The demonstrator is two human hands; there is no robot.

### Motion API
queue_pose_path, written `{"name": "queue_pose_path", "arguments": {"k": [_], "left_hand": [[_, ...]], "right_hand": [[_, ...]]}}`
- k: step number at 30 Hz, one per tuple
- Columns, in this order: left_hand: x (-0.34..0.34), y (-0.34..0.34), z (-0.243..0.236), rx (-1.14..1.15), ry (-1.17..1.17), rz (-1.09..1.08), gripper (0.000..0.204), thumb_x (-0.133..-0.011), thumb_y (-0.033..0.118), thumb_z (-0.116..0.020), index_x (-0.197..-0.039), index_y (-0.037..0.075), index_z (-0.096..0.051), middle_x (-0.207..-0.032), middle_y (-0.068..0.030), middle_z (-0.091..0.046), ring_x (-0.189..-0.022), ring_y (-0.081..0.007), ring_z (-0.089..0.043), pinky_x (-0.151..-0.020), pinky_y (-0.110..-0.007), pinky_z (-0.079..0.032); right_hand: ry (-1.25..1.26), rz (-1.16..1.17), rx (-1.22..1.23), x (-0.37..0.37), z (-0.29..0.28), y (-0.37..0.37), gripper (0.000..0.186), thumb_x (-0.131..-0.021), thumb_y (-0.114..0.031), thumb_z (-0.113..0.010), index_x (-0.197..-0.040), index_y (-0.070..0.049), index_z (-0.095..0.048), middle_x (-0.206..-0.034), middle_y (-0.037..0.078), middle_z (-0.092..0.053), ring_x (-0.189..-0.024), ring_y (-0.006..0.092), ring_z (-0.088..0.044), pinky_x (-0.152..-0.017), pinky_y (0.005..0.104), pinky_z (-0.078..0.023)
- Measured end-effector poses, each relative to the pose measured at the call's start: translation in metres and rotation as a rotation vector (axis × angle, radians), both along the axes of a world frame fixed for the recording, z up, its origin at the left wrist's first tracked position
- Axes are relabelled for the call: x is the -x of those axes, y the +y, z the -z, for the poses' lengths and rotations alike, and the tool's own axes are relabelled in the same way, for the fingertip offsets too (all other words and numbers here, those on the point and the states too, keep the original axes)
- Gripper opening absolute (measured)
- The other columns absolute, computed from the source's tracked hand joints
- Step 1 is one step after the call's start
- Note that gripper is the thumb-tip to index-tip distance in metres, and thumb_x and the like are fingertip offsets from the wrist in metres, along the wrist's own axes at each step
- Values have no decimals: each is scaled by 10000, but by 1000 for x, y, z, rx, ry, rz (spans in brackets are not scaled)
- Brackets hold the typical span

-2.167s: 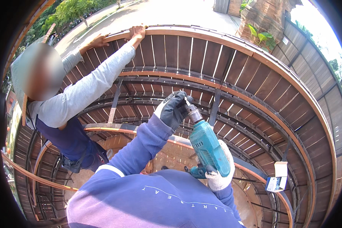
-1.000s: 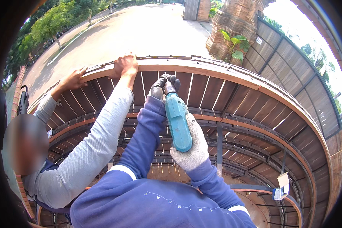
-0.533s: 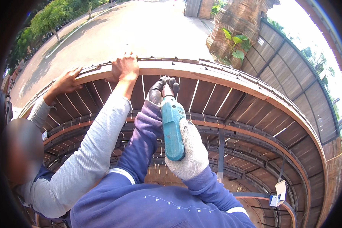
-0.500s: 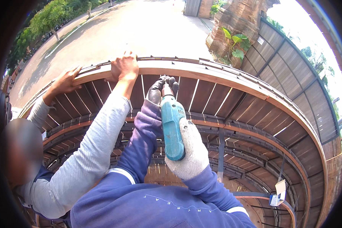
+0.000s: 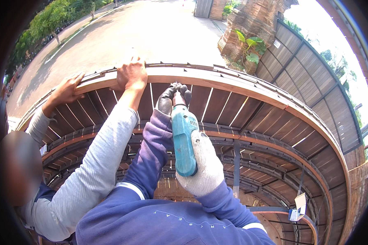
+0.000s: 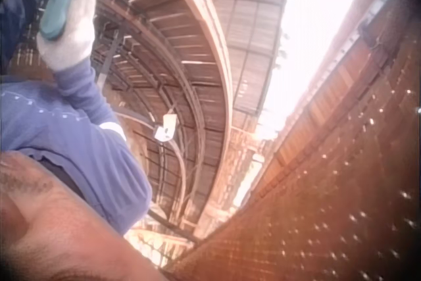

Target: The person builds a curved wooden structure by securing wood panels to a metal frame using a drill and screws while an assistant helps position the materials.

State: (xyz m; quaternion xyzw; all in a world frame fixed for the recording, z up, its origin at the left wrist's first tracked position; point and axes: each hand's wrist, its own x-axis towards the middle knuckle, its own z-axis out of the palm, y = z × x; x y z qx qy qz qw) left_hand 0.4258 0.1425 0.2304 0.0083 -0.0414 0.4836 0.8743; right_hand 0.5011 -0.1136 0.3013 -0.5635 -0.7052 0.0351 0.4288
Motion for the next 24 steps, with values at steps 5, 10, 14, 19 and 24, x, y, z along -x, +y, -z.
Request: {"name": "queue_pose_path", "arguments": {"k": [5, 10, 14, 19, 24], "left_hand": [[4, 6, 5, -33, -10, 30, 96, -1066, 87, -520, -1091, 6, -565, -957, -122, -653, -890, -259, -725, -861, -472, -656], [8, 5, 3, -48, -47, 78, 181, -1084, 188, -543, -1109, 13, -579, -977, -141, -670, -917, -285, -731, -889, -499, -639], [7, -34, -7, -140, 137, 119, 428, -1054, 428, -559, -1208, 29, -580, -1091, -187, -693, -1037, -357, -719, -943, -539, -607], [31, -112, -13, -263, 120, 248, 710, -923, 501, -754, -1413, 61, -491, -1283, -249, -652, -1231, -415, -645, -1019, -572, -565], [20, -111, -11, -171, -65, 279, 629, -883, 351, -786, -1360, 46, -512, -1131, -175, -656, -1064, -344, -681, -966, -528, -583]], "right_hand": [[11, -4, 19, 4, 1, 1, 957, -664, -83, -860, -1517, 53, -447, -1455, 262, -561, -1351, 399, -577, -1152, 434, -454], [16, 13, 62, 9, -1, 1, 984, -682, -82, -856, -1545, 47, -400, -1459, 242, -560, -1342, 369, -586, -1144, 422, -459], [96, 52, 106, 7, 5, 2, 947, -673, -134, -867, -1499, 58, -446, -1411, 287, -564, -1303, 453, -589, -1123, 471, -479], [127, 1, 145, 13, 11, 6, 899, -710, -138, -855, -1487, 68, -453, -1394, 270, -575, -1286, 438, -599, -1132, 456, -464], [145, 5, 261, 17, 14, 11, 936, -731, -209, -878, -1506, 32, -411, -1376, 238, -561, -1273, 397, -584, -1111, 475, -471]]}}
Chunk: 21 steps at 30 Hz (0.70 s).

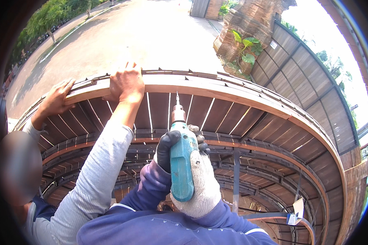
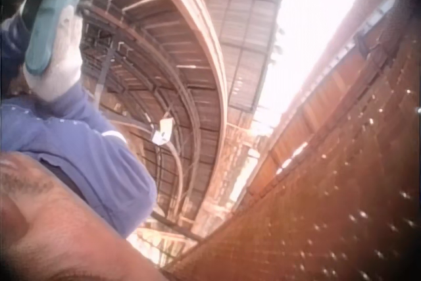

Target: The person builds a curved wooden structure by securing wood panels to a metal frame using a drill and screws while an assistant helps position the materials.

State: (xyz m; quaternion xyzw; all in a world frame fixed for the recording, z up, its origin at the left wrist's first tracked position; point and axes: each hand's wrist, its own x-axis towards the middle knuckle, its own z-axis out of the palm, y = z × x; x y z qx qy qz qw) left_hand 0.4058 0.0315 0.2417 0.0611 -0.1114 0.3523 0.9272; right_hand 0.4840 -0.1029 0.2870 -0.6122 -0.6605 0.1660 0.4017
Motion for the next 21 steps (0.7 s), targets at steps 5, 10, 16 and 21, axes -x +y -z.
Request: {"name": "queue_pose_path", "arguments": {"k": [5, 10, 16, 21], "left_hand": [[8, -3, -14, 22, 142, -62, 593, -871, 319, -773, -1324, 30, -522, -1094, -147, -643, -1011, -306, -674, -944, -493, -582], [5, -1, -15, 30, 98, -69, 584, -858, 307, -765, -1314, 29, -531, -1087, -151, -646, -1004, -306, -674, -932, -481, -580], [8, 2, -13, 56, 98, -42, 562, -827, 286, -781, -1270, 26, -552, -1079, -159, -647, -999, -310, -669, -953, -469, -560], [7, 5, -12, 36, 82, -31, 540, -828, 272, -778, -1255, 16, -569, -1083, -160, -648, -1008, -309, -666, -976, -461, -549]], "right_hand": [[-46, -32, -4, 1, -18, 8, 962, -725, -269, -899, -1503, 2, -401, -1386, 220, -542, -1294, 387, -556, -1126, 489, -449], [-131, -79, -87, -6, -26, 12, 1006, -711, -237, -892, -1538, 34, -386, -1409, 338, -501, -1251, 534, -567, -1046, 538, -503], [-68, -57, -41, 0, -25, 15, 936, -699, -199, -879, -1492, 32, -439, -1421, 286, -527, -1350, 501, -505, -1178, 550, -387], [-77, -77, 14, -2, -29, 18, 937, -696, -179, -880, -1494, 42, -441, -1425, 305, -519, -1344, 510, -514, -1179, 524, -396]]}}
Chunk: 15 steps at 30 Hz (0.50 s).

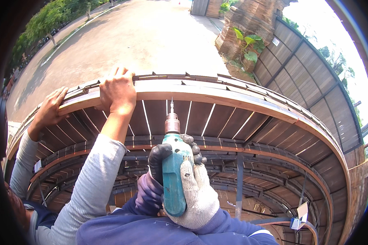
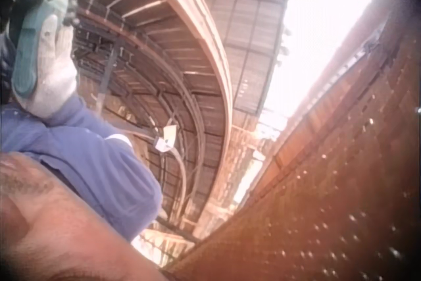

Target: The person builds a curved wooden structure by securing wood panels to a metal frame using a drill and screws while an assistant helps position the materials.

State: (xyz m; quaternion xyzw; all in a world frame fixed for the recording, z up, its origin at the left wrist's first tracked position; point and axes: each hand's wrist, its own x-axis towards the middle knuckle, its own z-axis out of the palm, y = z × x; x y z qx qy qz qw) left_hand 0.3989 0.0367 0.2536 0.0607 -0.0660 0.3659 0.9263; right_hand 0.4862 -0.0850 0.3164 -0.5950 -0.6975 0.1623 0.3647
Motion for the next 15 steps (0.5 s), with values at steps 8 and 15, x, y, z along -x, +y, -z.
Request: {"name": "queue_pose_path", "arguments": {"k": [8, 15], "left_hand": [[3, 14, 2, -59, 62, -63, 450, -846, 246, -740, -1217, 23, -620, -1096, -144, -658, -1021, -284, -668, -979, -428, -548], [46, 122, 4, -408, 754, -752, 380, -862, 223, -707, -1185, 28, -665, -1107, -129, -666, -1033, -263, -670, -981, -398, -547]], "right_hand": [[-40, -80, -36, -9, -12, 11, 950, -697, -172, -875, -1502, 55, -423, -1446, 323, -506, -1355, 511, -515, -1174, 504, -408], [-57, -104, -12, -16, -1, 21, 927, -739, -198, -834, -1520, 38, -394, -1469, 323, -482, -1390, 495, -489, -1189, 505, -391]]}}
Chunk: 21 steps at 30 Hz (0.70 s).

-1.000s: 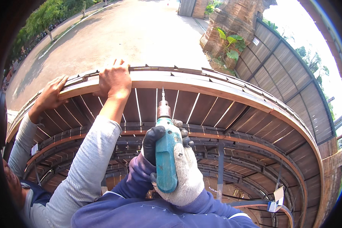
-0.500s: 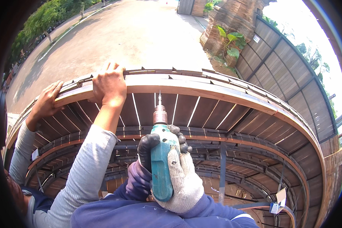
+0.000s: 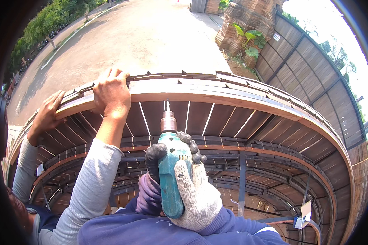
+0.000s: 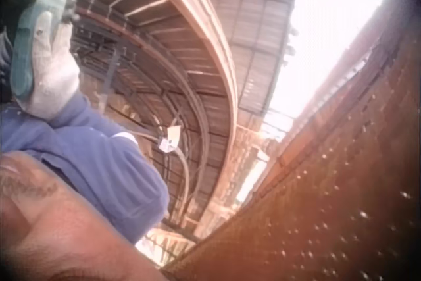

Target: The person builds a curved wooden structure by securing wood panels to a metal frame using a drill and screws while an assistant helps position the materials.

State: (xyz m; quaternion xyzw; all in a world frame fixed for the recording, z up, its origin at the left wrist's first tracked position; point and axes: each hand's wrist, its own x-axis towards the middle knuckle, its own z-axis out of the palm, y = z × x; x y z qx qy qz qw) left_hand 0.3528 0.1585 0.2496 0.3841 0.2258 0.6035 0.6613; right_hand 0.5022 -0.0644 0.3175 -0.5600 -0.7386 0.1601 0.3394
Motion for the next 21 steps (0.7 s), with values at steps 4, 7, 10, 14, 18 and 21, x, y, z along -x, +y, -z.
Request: {"name": "queue_pose_path", "arguments": {"k": [4, 7, 10, 14, 18, 21], "left_hand": [[21, 30, -20, -344, 660, -484, 345, -871, 210, -688, -1166, 31, -690, -1113, -120, -671, -1040, -250, -672, -982, -382, -547], [30, 42, -37, -519, 1421, -833, 323, -878, 200, -674, -1153, 34, -709, -1118, -114, -674, -1045, -241, -673, -983, -369, -546], [25, 68, -45, -584, 1876, -911, 305, -885, 190, -659, -1139, 36, -728, -1122, -108, -678, -1050, -232, -674, -984, -357, -546], [51, 88, -30, -571, 1073, -654, 355, -883, 313, -647, -1072, 20, -712, -1114, -118, -635, -1084, -229, -626, -983, -358, -528], [59, 107, -7, -502, 309, -378, 430, -883, 410, -625, -999, 1, -686, -1101, -130, -588, -1118, -229, -575, -976, -358, -509], [42, 87, -30, -513, 1114, -640, 245, -894, 199, -561, -978, 4, -683, -1092, -124, -607, -1107, -225, -589, -951, -325, -513]], "right_hand": [[-27, -47, -53, 0, -6, 6, 957, -720, -195, -845, -1529, 33, -388, -1470, 330, -477, -1380, 510, -494, -1176, 519, -404], [-48, -78, -72, 0, -6, 8, 979, -706, -193, -854, -1535, 29, -384, -1471, 336, -474, -1373, 522, -498, -1166, 530, -414], [-57, -50, -60, -4, -5, 10, 1001, -692, -191, -862, -1542, 25, -380, -1472, 342, -470, -1366, 533, -502, -1157, 541, -423], [-45, -79, -78, -2, -5, 7, 1031, -674, -188, -873, -1551, 20, -374, -1473, 349, -465, -1356, 549, -507, -1144, 555, -436], [-128, -90, -145, 1, -6, 10, 995, -703, -195, -848, -1549, 32, -377, -1460, 356, -477, -1339, 550, -524, -1150, 557, -434], [-159, -66, -118, -4, -8, 14, 978, -713, -195, -835, -1547, 42, -383, -1451, 360, -485, -1311, 558, -548, -1151, 566, -435]]}}
